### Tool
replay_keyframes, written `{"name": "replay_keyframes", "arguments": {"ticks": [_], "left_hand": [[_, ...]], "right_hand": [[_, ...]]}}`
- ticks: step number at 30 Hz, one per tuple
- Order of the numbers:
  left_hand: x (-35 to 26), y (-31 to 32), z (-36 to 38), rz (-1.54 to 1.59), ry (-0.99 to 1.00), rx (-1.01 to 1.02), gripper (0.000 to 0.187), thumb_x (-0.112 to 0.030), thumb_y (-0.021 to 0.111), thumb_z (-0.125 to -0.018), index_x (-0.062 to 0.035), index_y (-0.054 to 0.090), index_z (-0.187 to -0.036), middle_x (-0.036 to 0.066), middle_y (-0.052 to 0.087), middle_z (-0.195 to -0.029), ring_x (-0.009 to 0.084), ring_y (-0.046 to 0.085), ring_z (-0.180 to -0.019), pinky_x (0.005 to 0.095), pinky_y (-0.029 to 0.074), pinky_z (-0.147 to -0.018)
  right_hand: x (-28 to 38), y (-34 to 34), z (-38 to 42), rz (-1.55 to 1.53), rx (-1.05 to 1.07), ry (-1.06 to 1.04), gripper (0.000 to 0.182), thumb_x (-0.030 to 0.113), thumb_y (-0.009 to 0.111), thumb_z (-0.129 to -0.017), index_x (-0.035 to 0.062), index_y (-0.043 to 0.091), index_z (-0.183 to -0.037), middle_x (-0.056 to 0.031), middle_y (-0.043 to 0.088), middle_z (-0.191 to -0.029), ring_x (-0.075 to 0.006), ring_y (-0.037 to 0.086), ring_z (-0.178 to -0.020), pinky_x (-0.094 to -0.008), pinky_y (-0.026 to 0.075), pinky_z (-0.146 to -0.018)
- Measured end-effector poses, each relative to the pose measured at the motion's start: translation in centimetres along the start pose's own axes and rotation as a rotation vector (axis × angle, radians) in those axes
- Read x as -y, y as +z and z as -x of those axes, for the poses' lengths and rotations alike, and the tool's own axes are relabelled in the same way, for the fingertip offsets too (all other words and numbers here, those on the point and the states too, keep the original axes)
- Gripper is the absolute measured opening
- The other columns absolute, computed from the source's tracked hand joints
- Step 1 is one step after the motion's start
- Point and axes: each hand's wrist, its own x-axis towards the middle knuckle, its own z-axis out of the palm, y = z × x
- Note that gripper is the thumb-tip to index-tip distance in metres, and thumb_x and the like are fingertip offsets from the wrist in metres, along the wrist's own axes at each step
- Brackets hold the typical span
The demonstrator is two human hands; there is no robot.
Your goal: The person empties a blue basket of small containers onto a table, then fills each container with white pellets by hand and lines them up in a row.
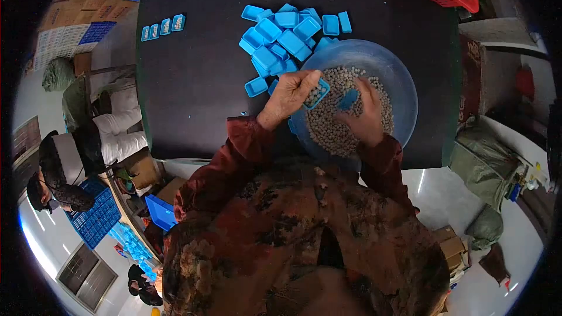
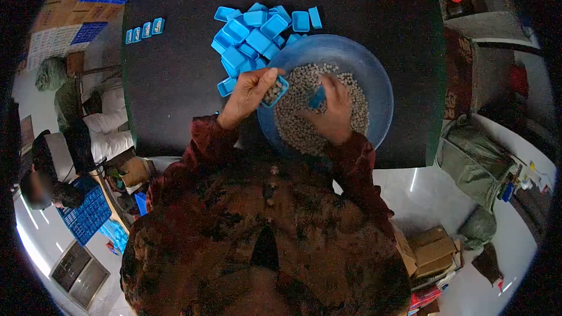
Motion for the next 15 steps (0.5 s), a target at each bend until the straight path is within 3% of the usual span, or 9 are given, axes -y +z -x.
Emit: {"name": "replay_keyframes", "arguments": {"ticks": [1,3,7,9,10,12,15], "left_hand": [[0.0,0.4,0.0,0.002,-0.005,0.003,0.039,-0.035,0.045,-0.087,-0.0006,0.06,-0.095,-0.002,0.047,-0.059,0.0034,0.036,-0.055,0.0239,0.031,-0.047],[-0.2,1.4,-0.4,0.012,0.075,-0.026,0.039,-0.033,0.047,-0.087,0.0042,0.056,-0.096,-0.001,0.041,-0.058,0.0053,0.035,-0.058,0.0243,0.034,-0.048],[0.2,2.0,-0.6,0.014,0.166,-0.045,0.039,-0.033,0.046,-0.087,0.0032,0.055,-0.1,0.0,0.046,-0.06,0.0062,0.043,-0.061,0.0239,0.038,-0.052],[-2.2,1.6,0.2,0.076,-0.041,0.029,0.041,-0.031,0.055,-0.082,0.0011,0.052,-0.108,0.007,0.056,-0.082,0.013,0.052,-0.075,0.0288,0.045,-0.062],[-2.4,1.6,0.5,0.075,-0.041,0.03,0.041,-0.031,0.055,-0.082,0.0011,0.052,-0.108,0.007,0.056,-0.082,0.013,0.052,-0.075,0.0288,0.045,-0.062],[-2.6,1.7,0.9,-0.434,0.356,-0.146,0.047,-0.024,0.067,-0.072,0.0003,0.051,-0.108,0.013,0.055,-0.094,0.022,0.055,-0.086,0.0329,0.046,-0.069],[-2.5,1.6,1.6,-0.479,0.286,-0.165,0.051,-0.018,0.073,-0.063,-0.0004,0.052,-0.106,0.016,0.052,-0.1,0.0278,0.054,-0.091,0.0352,0.046,-0.071]], "right_hand": [[1.4,-0.4,-0.3,0.0,0.003,0.006,0.066,0.02,0.072,-0.065,0.0119,0.038,-0.121,-0.0133,0.04,-0.118,-0.0308,0.043,-0.104,-0.0457,0.038,-0.082],[3.8,-0.5,-1.0,-0.175,0.116,-0.091,0.078,0.018,0.075,-0.06,0.0131,0.033,-0.126,-0.0144,0.028,-0.128,-0.0352,0.033,-0.112,-0.049,0.033,-0.086],[4.2,1.5,-0.8,-0.245,-0.033,-0.09,0.066,0.014,0.072,-0.063,0.0093,0.039,-0.121,-0.0153,0.041,-0.12,-0.0349,0.042,-0.106,-0.0454,0.038,-0.083],[4.2,1.9,-1.0,-0.221,-0.102,-0.12,0.064,0.013,0.071,-0.064,0.0076,0.04,-0.119,-0.0157,0.044,-0.117,-0.0344,0.045,-0.103,-0.0442,0.039,-0.082],[4.2,2.0,-1.2,-0.19,-0.174,-0.148,0.061,0.012,0.07,-0.064,0.0058,0.041,-0.118,-0.0162,0.047,-0.113,-0.0339,0.047,-0.101,-0.0431,0.041,-0.08],[3.6,2.3,-1.3,-0.17,-0.219,-0.178,0.061,0.011,0.069,-0.064,0.0048,0.041,-0.118,-0.0164,0.047,-0.113,-0.0342,0.048,-0.1,-0.043,0.041,-0.08],[4.3,2.2,-1.6,-0.207,-0.205,-0.136,0.06,0.01,0.068,-0.065,0.0031,0.04,-0.118,-0.0179,0.046,-0.113,-0.0358,0.047,-0.1,-0.043,0.041,-0.08]]}}
